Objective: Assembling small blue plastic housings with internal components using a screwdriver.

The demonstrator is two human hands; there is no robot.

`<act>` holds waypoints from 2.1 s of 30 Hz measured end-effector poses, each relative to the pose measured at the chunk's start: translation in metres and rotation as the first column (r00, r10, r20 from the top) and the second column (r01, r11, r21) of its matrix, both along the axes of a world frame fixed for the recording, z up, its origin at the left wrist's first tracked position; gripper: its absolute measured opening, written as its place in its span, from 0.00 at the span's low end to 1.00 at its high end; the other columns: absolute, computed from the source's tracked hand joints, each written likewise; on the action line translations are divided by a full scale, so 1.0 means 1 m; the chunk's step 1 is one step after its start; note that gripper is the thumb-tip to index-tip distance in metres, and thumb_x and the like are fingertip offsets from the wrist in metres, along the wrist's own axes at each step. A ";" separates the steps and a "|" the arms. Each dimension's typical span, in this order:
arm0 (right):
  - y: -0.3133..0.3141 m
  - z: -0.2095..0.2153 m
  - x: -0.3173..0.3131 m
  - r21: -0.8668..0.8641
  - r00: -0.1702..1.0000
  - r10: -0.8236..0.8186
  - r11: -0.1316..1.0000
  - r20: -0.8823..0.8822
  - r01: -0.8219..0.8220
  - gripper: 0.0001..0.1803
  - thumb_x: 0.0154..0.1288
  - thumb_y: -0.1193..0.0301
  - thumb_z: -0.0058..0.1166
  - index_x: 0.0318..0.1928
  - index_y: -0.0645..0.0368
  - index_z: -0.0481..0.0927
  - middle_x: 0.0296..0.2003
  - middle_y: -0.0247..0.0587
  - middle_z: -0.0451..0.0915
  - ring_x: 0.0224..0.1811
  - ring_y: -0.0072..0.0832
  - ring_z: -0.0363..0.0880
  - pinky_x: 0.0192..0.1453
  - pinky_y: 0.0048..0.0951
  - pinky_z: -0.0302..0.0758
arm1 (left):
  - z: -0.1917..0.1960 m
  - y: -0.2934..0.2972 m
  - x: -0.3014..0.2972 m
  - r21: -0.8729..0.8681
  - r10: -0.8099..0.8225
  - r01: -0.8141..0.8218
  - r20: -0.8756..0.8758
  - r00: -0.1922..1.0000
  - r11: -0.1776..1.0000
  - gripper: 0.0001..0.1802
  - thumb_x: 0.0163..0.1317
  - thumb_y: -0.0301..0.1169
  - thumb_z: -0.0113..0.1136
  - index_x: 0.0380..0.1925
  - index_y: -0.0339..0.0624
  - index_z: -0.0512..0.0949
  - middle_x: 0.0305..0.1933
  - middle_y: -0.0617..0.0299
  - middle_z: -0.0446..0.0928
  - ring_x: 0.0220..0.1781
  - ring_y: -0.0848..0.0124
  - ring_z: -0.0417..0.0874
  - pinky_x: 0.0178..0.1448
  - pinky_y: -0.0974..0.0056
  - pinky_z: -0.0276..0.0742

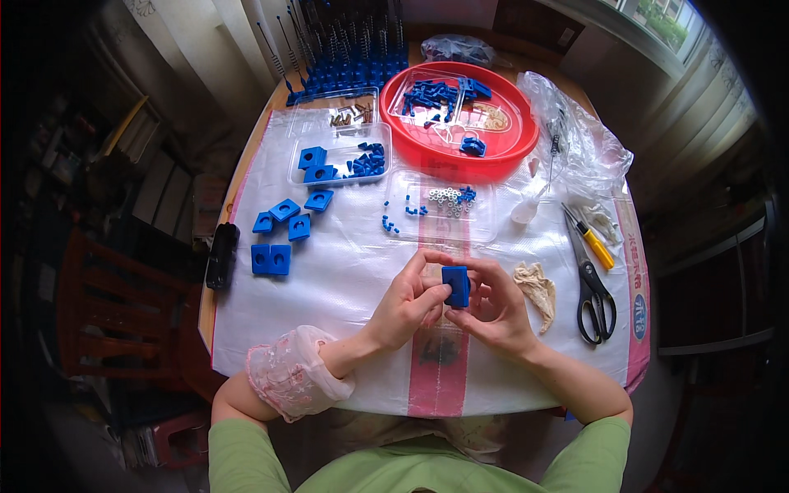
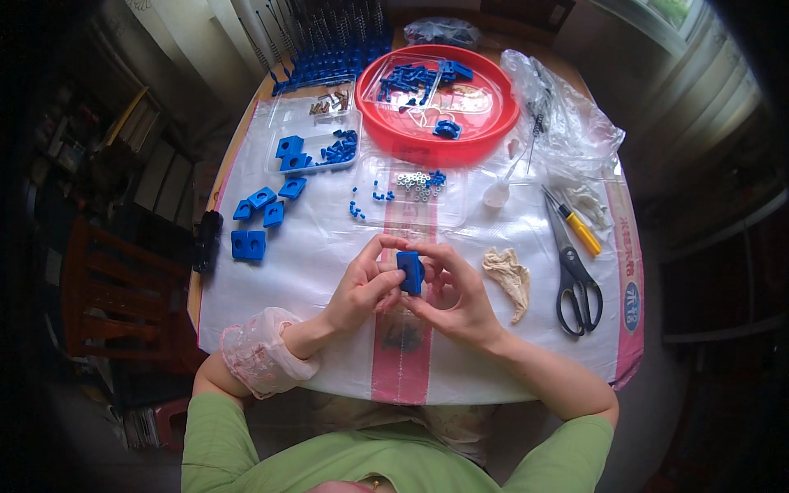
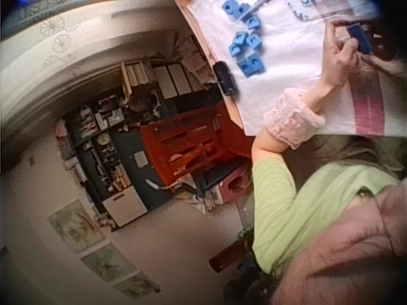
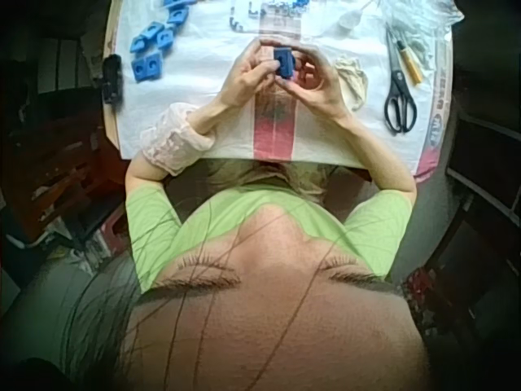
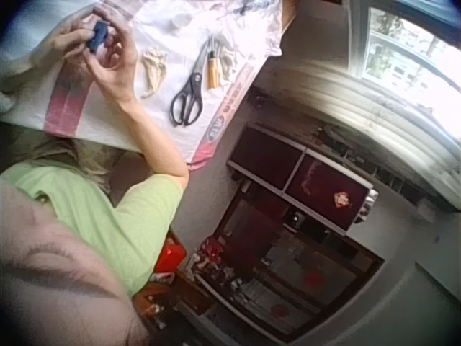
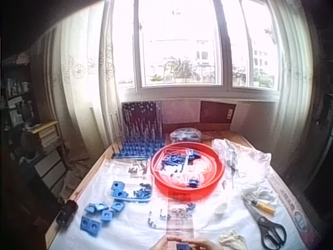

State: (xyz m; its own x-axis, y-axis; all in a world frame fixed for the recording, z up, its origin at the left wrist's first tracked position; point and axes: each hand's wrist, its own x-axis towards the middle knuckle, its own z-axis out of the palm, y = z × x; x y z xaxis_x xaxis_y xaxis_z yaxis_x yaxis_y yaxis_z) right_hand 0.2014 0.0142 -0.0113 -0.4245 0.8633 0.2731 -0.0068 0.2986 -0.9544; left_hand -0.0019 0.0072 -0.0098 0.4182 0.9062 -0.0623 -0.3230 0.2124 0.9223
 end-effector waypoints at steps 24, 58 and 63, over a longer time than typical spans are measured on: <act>0.004 0.004 -0.001 0.250 0.970 -0.215 0.951 0.109 0.183 0.30 0.49 0.78 0.73 0.55 0.57 0.81 0.38 0.33 0.75 0.39 0.24 0.73 0.36 0.26 0.68 | 0.007 0.000 0.005 0.042 0.005 -0.003 -0.055 0.998 0.999 0.16 0.80 0.35 0.56 0.60 0.43 0.68 0.47 0.64 0.78 0.35 0.86 0.73 0.34 0.78 0.67; 0.000 0.009 0.007 0.252 0.944 -0.282 0.939 0.169 0.235 0.38 0.54 0.71 0.73 0.64 0.61 0.70 0.43 0.38 0.68 0.43 0.27 0.67 0.44 0.29 0.67 | 0.004 0.010 -0.004 -0.083 0.011 -0.020 -0.109 0.994 0.996 0.17 0.75 0.33 0.66 0.58 0.38 0.79 0.35 0.70 0.83 0.32 0.85 0.78 0.37 0.73 0.74; 0.000 0.008 0.009 0.173 0.956 -0.283 0.948 0.076 0.267 0.32 0.59 0.71 0.68 0.63 0.61 0.71 0.43 0.37 0.68 0.43 0.26 0.67 0.44 0.28 0.66 | 0.022 0.016 -0.004 0.123 0.178 -0.159 -0.154 0.972 0.979 0.18 0.75 0.30 0.65 0.62 0.39 0.77 0.43 0.68 0.83 0.31 0.87 0.74 0.32 0.77 0.68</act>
State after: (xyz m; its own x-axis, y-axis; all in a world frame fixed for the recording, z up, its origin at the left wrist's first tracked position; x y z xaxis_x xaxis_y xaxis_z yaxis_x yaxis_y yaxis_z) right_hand 0.2106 0.0147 -0.0034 -0.2087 0.8991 0.3847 0.1890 0.4230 -0.8862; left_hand -0.0060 0.0230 0.0122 0.2512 0.9678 -0.0139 -0.1882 0.0630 0.9801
